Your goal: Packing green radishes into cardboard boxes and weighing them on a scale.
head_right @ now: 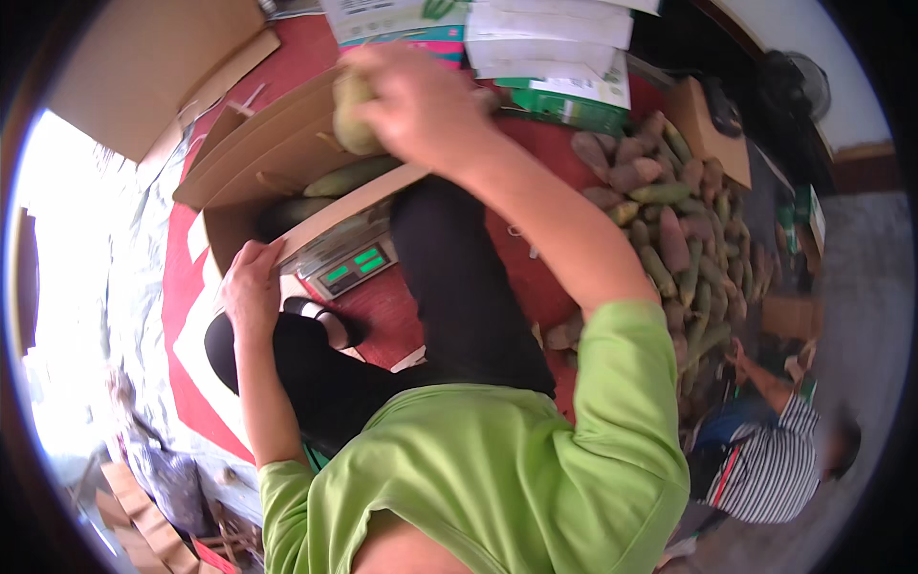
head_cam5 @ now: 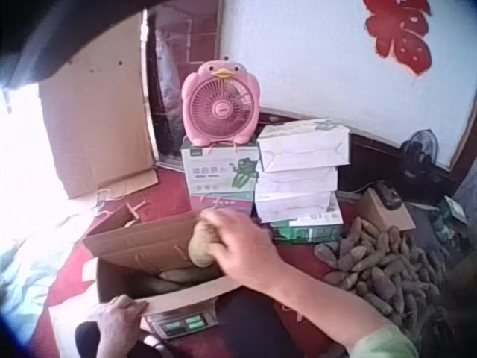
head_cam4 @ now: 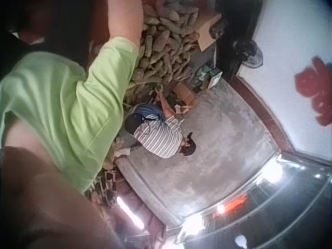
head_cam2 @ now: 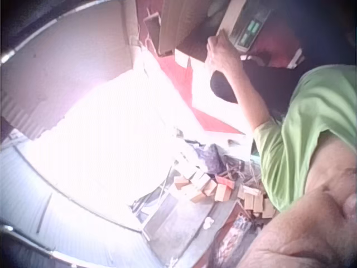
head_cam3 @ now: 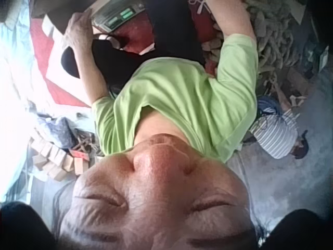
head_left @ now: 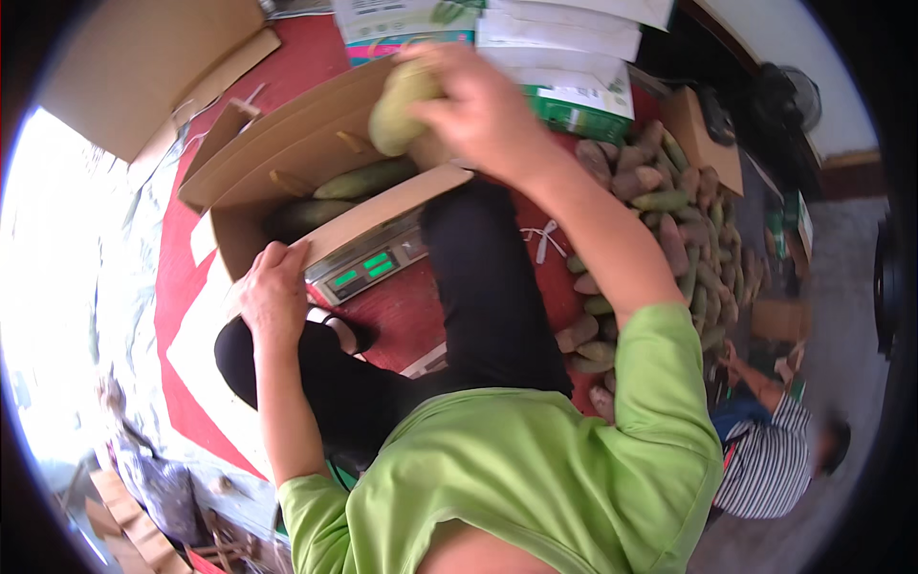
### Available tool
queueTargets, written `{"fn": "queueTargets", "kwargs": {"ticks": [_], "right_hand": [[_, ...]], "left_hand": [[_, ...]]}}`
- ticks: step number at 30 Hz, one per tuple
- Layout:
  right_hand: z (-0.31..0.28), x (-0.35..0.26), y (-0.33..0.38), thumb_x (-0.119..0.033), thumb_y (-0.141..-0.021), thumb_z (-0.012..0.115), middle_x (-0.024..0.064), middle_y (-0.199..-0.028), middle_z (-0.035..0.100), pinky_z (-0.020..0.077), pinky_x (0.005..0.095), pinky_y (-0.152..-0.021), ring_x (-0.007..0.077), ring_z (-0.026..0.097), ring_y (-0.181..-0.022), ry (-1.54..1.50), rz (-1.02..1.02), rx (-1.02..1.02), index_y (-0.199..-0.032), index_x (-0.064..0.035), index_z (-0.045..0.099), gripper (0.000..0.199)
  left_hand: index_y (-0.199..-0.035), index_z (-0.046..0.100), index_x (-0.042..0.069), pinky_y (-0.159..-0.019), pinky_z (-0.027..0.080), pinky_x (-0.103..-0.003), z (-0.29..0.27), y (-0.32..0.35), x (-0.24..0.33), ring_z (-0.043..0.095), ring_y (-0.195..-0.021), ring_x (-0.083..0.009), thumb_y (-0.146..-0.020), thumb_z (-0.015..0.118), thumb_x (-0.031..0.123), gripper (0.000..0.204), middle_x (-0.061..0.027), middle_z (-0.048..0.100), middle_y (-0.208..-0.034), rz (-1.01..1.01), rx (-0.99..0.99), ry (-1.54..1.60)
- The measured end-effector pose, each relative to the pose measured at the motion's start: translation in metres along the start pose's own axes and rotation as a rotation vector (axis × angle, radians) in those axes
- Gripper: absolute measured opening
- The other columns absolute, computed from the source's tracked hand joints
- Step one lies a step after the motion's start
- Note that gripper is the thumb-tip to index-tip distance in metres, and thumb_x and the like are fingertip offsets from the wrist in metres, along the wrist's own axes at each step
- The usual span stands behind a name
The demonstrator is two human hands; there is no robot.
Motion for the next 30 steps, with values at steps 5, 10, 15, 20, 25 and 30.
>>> {"fn": "queueTargets", "kwargs": {"ticks": [5, 10, 15, 20, 25, 30], "right_hand": [[0.114, -0.016, -0.001, -0.019, -0.086, 0.048, 0.0057, -0.100, 0.061, 0.0466, 0.0426, -0.076, 0.0256, 0.060, -0.094, 0.551, -0.057, -0.354, -0.101, -0.0116, 0.060, 0.021], [0.088, -0.021, 0.014, -0.023, -0.078, 0.069, 0.0066, -0.102, 0.063, 0.0473, 0.0420, -0.081, 0.0285, 0.061, -0.098, 0.162, 0.104, -0.238, -0.110, -0.0107, 0.059, 0.036], [-0.001, 0.026, 0.070, -0.015, -0.077, 0.068, 0.0089, -0.095, 0.065, 0.0503, 0.0402, -0.076, 0.0292, 0.062, -0.088, 0.006, 0.201, 0.219, -0.098, -0.0105, 0.065, 0.022], [-0.031, 0.133, 0.215, -0.009, -0.083, 0.064, 0.0098, -0.094, 0.065, 0.0516, 0.0318, -0.073, 0.0226, 0.066, -0.083, -0.004, 0.714, 0.251, -0.101, -0.0061, 0.065, 0.019], [-0.044, 0.185, 0.388, -0.013, -0.079, 0.063, 0.0136, -0.092, 0.065, 0.0484, 0.0384, -0.081, 0.0303, 0.061, -0.091, 0.228, 1.045, 0.019, -0.100, -0.0053, 0.066, 0.023], [-0.128, 0.196, 0.481, -0.014, -0.072, 0.067, 0.0116, -0.119, 0.054, 0.0457, 0.0441, -0.091, 0.0353, 0.052, -0.108, 0.869, 1.224, -0.110, -0.119, -0.0133, 0.054, 0.049]], "left_hand": [[-0.103, 0.070, 0.016, -0.071, 0.050, -0.037, -0.001, -0.003, 0.006, 0.062, -0.085, -0.0232, -0.077, 0.062, 0.005, 0.029, -0.0024, 0.059, -0.086, -0.027, -0.035, -0.007], [-0.107, 0.069, 0.014, -0.069, 0.049, -0.037, 0.005, -0.001, 0.003, 0.062, -0.082, -0.0239, -0.080, 0.061, 0.003, 0.030, -0.0043, 0.059, -0.088, -0.020, -0.020, -0.009], [-0.108, 0.069, 0.014, -0.068, 0.049, -0.036, 0.006, -0.002, 0.006, 0.062, -0.081, -0.0236, -0.081, 0.061, 0.002, 0.030, -0.0045, 0.059, -0.088, -0.003, -0.039, -0.011], [-0.107, 0.070, 0.012, -0.067, 0.049, -0.035, 0.006, -0.003, 0.008, 0.062, -0.080, -0.0231, -0.082, 0.063, 0.003, 0.028, -0.0046, 0.059, -0.088, 0.007, -0.015, 0.020], [-0.107, 0.069, 0.010, -0.066, 0.049, -0.035, 0.012, -0.004, 0.004, 0.061, -0.078, -0.0224, -0.082, 0.063, 0.001, 0.028, -0.0054, 0.059, -0.087, 0.036, 0.003, 0.063], [-0.107, 0.069, 0.011, -0.066, 0.050, -0.034, 0.011, -0.002, 0.004, 0.062, -0.078, -0.0222, -0.081, 0.063, 0.001, 0.029, -0.0051, 0.060, -0.087, 0.003, 0.004, 0.046]]}}
Point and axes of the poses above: each hand's wrist, its own y-axis away from the middle knuckle, its own z-axis out of the palm, x = y × z, the point moved 9 cm from there along -y, towards the middle knuckle
